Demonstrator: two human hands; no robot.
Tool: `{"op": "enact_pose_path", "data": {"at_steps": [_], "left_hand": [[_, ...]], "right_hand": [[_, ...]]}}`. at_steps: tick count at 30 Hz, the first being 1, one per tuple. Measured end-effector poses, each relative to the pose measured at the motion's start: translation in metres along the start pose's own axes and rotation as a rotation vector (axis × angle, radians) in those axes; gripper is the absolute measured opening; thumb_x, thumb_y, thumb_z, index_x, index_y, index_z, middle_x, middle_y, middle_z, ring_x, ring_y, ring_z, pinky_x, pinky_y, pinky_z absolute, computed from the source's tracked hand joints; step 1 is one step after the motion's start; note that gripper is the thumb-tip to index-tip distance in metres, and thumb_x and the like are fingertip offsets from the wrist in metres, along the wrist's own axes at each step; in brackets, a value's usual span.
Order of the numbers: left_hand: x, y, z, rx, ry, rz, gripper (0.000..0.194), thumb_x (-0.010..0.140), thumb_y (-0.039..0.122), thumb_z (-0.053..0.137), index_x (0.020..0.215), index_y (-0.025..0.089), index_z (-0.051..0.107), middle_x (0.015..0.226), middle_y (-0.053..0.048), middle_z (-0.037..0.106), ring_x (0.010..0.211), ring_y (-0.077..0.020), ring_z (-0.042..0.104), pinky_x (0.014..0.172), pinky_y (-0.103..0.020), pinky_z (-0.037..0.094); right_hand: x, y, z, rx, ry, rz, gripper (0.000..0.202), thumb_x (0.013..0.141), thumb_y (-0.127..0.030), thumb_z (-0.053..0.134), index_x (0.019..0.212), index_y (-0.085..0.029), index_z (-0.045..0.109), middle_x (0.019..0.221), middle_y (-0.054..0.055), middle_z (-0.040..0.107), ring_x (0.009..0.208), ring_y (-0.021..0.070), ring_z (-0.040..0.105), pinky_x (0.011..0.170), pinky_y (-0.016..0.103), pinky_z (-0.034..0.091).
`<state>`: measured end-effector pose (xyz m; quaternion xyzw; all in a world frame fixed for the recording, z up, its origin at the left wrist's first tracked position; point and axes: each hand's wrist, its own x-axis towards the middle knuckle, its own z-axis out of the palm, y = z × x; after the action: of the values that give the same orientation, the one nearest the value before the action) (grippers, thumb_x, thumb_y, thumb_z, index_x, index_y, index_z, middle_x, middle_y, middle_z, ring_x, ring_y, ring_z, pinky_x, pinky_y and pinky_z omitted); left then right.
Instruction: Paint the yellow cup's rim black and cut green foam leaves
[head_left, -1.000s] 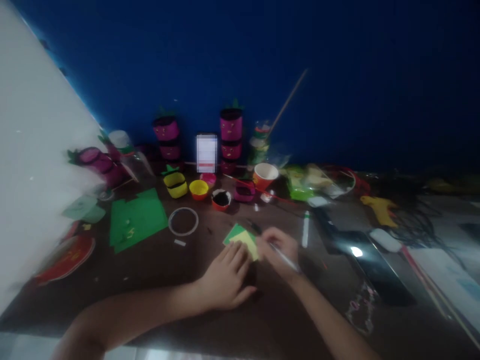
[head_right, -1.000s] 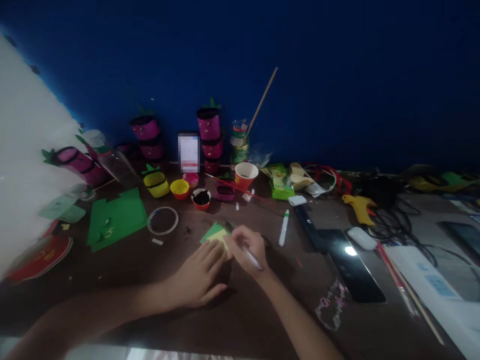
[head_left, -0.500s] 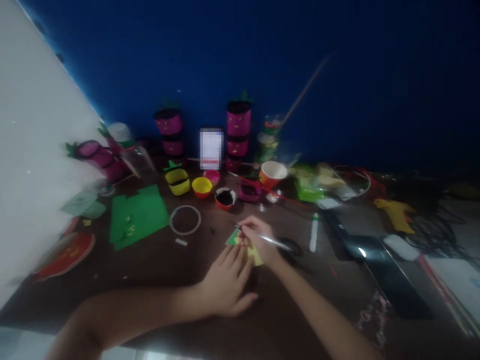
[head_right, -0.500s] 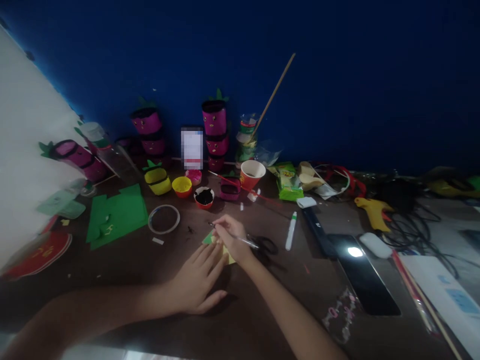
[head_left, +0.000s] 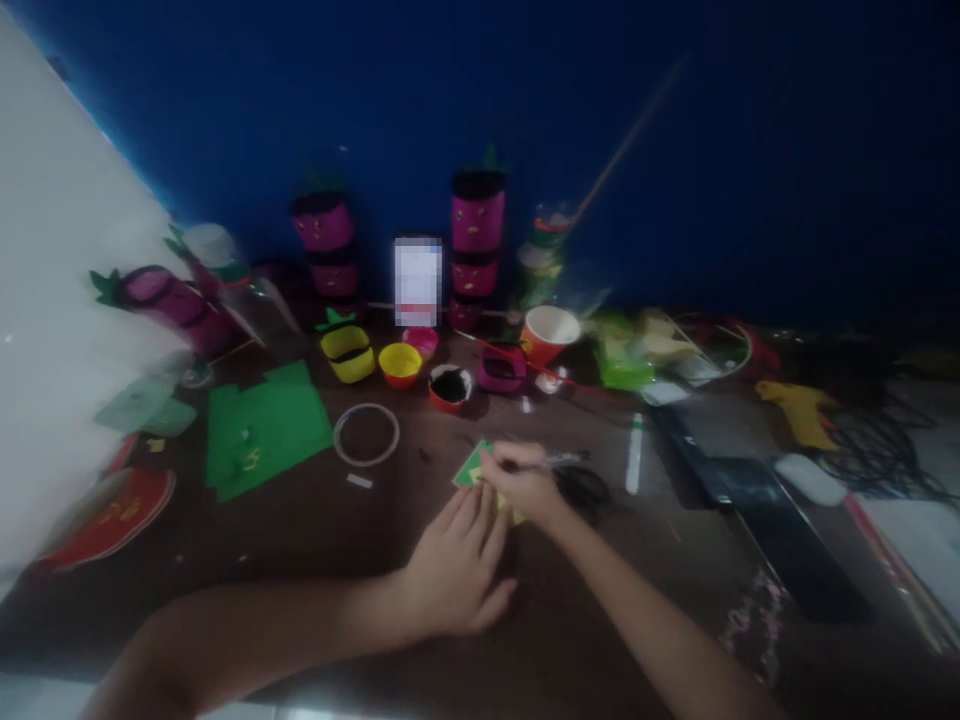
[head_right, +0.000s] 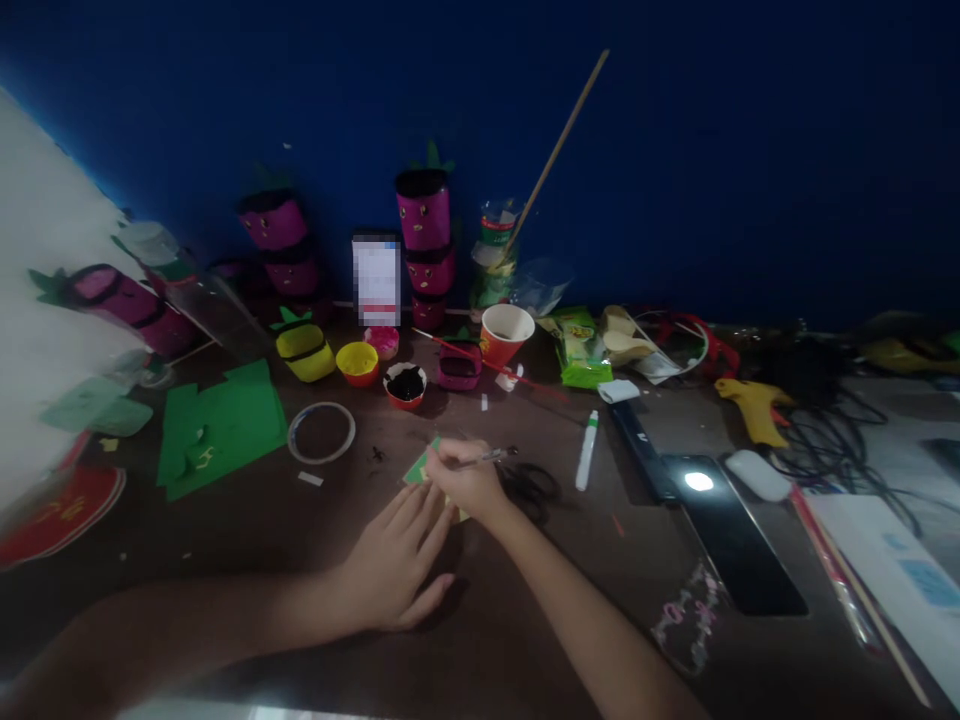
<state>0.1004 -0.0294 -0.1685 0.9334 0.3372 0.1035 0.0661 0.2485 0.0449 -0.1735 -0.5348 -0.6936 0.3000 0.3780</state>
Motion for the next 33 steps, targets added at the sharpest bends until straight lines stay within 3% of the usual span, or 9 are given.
{"op": "enact_pose_path", "data": {"at_steps": [13, 24, 33], "left_hand": [[0.0007, 0.0, 0.0014, -0.003, 0.017, -0.016, 0.064, 0.088, 0.049, 0.029, 0.132, 0.002, 0.036, 0.135, -0.025, 0.04, 0.129, -0.0342, 0.033, 0.107, -0.044, 0.02], [0.0006, -0.0003, 0.0018, -0.004, 0.0, -0.01, 0.063, 0.089, 0.047, 0.029, 0.132, 0.001, 0.036, 0.134, -0.026, 0.041, 0.128, -0.0347, 0.034, 0.107, -0.043, 0.022], [0.001, 0.0001, -0.0009, 0.053, -0.009, -0.005, 0.063, 0.089, 0.047, 0.029, 0.131, 0.001, 0.037, 0.133, -0.026, 0.042, 0.127, -0.0344, 0.035, 0.107, -0.043, 0.02]], "right_hand": [[-0.0001, 0.0002, 0.0009, -0.039, -0.038, -0.003, 0.039, 0.078, -0.03, 0.046, 0.045, -0.019, 0.03, 0.044, -0.005, 0.029, 0.043, 0.0073, 0.028, 0.043, 0.021, 0.026], [-0.0016, -0.0009, 0.0032, -0.028, 0.003, 0.023, 0.039, 0.079, -0.03, 0.047, 0.045, -0.018, 0.032, 0.044, -0.005, 0.03, 0.043, 0.0073, 0.03, 0.043, 0.021, 0.027], [-0.0022, -0.0008, 0.0041, -0.042, 0.079, -0.052, 0.038, 0.079, -0.025, 0.049, 0.045, -0.018, 0.034, 0.044, -0.006, 0.03, 0.042, 0.0065, 0.03, 0.042, 0.02, 0.027]]}}
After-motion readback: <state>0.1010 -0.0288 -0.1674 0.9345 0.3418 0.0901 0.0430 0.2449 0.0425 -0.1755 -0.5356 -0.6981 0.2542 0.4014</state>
